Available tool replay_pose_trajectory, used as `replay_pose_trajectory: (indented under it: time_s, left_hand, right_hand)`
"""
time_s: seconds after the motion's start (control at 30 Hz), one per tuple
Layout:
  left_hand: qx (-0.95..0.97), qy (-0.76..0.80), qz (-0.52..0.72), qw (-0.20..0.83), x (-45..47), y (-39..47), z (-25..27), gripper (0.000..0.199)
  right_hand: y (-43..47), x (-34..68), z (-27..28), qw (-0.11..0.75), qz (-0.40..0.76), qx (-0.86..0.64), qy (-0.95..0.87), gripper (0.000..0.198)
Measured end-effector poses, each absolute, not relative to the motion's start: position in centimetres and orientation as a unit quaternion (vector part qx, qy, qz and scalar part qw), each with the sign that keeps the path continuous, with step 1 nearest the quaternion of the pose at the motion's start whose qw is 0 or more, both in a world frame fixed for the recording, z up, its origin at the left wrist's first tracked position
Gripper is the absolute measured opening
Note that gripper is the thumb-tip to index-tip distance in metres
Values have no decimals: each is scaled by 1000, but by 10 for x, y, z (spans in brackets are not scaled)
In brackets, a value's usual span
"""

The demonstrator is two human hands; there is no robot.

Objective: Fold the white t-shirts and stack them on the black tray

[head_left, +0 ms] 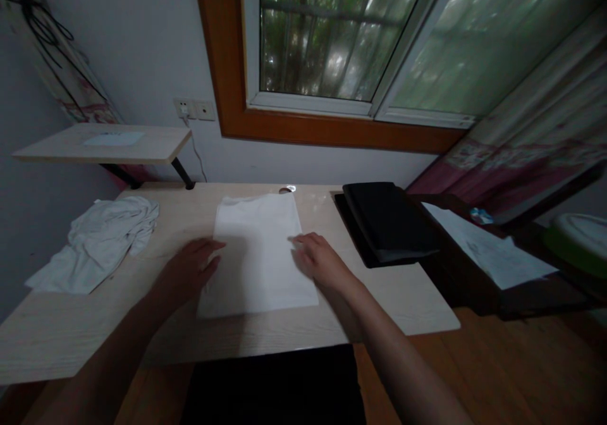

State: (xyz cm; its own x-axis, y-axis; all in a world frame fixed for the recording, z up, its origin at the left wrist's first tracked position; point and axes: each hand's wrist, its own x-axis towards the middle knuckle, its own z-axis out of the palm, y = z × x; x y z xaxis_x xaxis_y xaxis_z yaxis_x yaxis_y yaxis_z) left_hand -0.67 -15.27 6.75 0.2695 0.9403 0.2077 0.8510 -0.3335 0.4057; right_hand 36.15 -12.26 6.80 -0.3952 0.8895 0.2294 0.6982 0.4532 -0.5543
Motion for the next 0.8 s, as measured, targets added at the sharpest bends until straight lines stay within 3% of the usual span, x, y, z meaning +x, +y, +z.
replay_pose_trajectory:
  time_s: [0.33, 0.8]
  left_hand:
    - [814, 556, 159, -61, 71, -59, 36, 55]
    - [746, 636, 195, -28, 62, -14, 3, 64]
  right_hand:
    - [-53, 254, 37, 207, 80, -529, -819, 51]
    - [9, 251, 16, 155, 87, -563, -807, 59]
